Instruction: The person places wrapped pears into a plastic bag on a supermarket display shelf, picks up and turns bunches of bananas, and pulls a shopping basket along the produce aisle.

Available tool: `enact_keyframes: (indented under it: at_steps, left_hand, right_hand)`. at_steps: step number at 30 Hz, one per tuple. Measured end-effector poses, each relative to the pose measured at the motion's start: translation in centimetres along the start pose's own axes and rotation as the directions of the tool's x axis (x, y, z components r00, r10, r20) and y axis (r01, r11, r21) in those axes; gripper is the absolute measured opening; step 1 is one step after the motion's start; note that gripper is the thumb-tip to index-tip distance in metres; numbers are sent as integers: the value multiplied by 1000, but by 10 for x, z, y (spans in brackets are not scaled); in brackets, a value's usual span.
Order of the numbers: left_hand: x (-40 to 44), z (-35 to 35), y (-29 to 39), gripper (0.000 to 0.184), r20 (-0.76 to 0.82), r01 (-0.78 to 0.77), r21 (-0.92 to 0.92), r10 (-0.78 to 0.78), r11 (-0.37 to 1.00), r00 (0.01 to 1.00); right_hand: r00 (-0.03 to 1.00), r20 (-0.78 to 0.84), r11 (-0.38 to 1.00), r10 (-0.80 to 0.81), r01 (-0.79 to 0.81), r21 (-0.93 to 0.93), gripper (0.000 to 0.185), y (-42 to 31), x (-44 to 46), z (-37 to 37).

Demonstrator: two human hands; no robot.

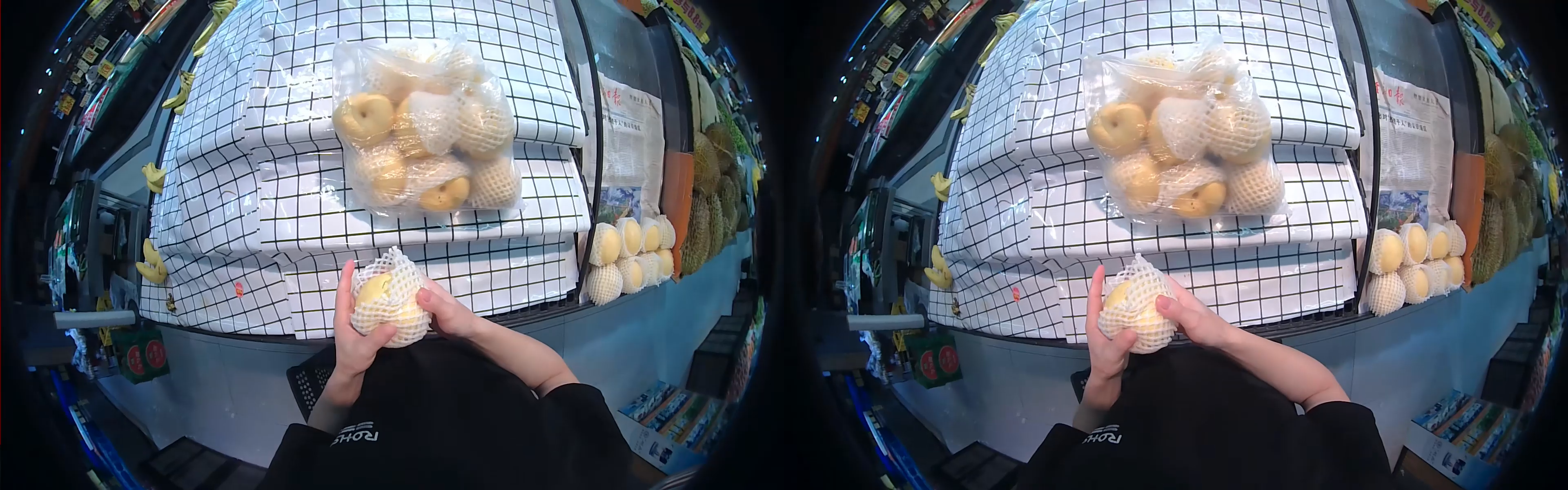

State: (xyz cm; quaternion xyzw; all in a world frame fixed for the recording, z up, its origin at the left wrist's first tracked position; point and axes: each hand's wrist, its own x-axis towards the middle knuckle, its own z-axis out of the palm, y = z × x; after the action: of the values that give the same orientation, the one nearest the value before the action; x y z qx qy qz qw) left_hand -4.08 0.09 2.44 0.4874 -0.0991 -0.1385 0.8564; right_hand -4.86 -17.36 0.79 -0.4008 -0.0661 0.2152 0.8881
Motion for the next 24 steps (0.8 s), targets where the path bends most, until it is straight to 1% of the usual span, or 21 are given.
enact_keyframes:
  at_steps: [1, 2, 3, 4, 5, 6, 7, 8, 9, 10, 12, 13, 15, 16, 18, 19, 20, 21, 22, 23, 24]
  left_hand:
    - [0, 0, 0, 108, 3, -12, 0, 12, 1000, 1000]
    - [1, 1, -1, 106, -27, -13, -8, 12, 1000, 1000]
    - [1, 0, -2, 104, -58, -14, -16, 13, 1000, 998]
    - [2, -1, -2, 104, -53, -26, -15, 25, 1000, 998]
    - [3, -3, -3, 103, -69, -10, -16, 9, 1000, 998]
    - [6, -5, -2, 102, -84, 8, -16, -9, 1000, 996]
    - [8, -5, 1, 102, -78, 2, -13, -3, 1000, 997]
    - [10, -4, 5, 102, -93, -5, 34, 8, 999, 996]
    - [12, -3, 8, 103, -109, -11, 80, 19, 997, 994]
    - [14, -3, 10, 103, -105, -12, 81, 20, 997, 994]
    - [20, -2, 15, 104, -71, -10, 149, 21, 989, 997]
    - [23, -2, 19, 104, -66, -12, 151, 22, 989, 998]
    - [32, 1, 27, 103, 50, 5, 222, -17, 975, 999]
    - [37, 4, 31, 103, 53, 2, 222, -14, 975, 998]
    - [48, 12, 40, 98, 118, -12, 357, -33, 934, 992]
    - [56, 14, 45, 98, 122, -16, 356, -29, 934, 992]
    - [64, 16, 51, 93, 213, -95, 523, -22, 847, 977]
    - [73, 18, 57, 88, 300, -185, 662, -31, 727, 953]
    - [84, 21, 65, 88, 303, -189, 658, -26, 729, 953]
    - [95, 25, 74, 80, 416, -343, 716, 24, 608, 909]
    - [108, 30, 83, 72, 525, -487, 739, 55, 465, 849]
  right_hand:
    - [999, -33, 997, -39, 37, -66, 66, -4, 1, 4]
    - [999, -25, 996, -45, 43, -74, 66, -9, 2, 5]
    - [999, -41, 971, -28, 17, -237, 64, -15, 2, 5]
    - [998, -61, 919, -15, -10, -394, 63, -23, 3, 7]
    - [989, -148, 867, 24, -94, -490, 59, -33, 1, 11]
    - [990, -143, 865, 16, -86, -495, 59, -34, 2, 10]
    - [988, -152, 847, -31, -55, -529, 59, -32, 2, 11]
    - [984, -162, 827, -78, -27, -562, 59, -32, 2, 11]
    - [977, -169, 762, -128, -12, -648, 71, -35, 2, 11]
    - [977, -169, 761, -132, -9, -649, 71, -40, 3, 12]
    - [992, -54, 688, -118, 43, -725, 87, -52, 4, 15]
    - [991, -54, 687, -124, 47, -725, 87, -55, 5, 14]
    - [997, -16, 773, -72, 45, -633, 97, -62, 7, 12]
    - [997, -16, 771, -75, 48, -635, 97, -64, 7, 11]
    - [991, -2, 745, -137, 102, -659, 99, -68, 8, 9]
    - [990, -22, 779, -139, 96, -620, 97, -68, 8, 5]
    - [990, -21, 776, -143, 99, -623, 97, -68, 8, 4]
    - [986, -74, 863, -151, 95, -496, 95, -68, 7, 3]
    - [980, -128, 929, -150, 95, -358, 92, -67, 5, 1]
    - [980, -151, 951, -130, 80, -297, 83, -67, 3, -3]
    - [980, -149, 949, -131, 80, -306, 83, -68, 3, -8]
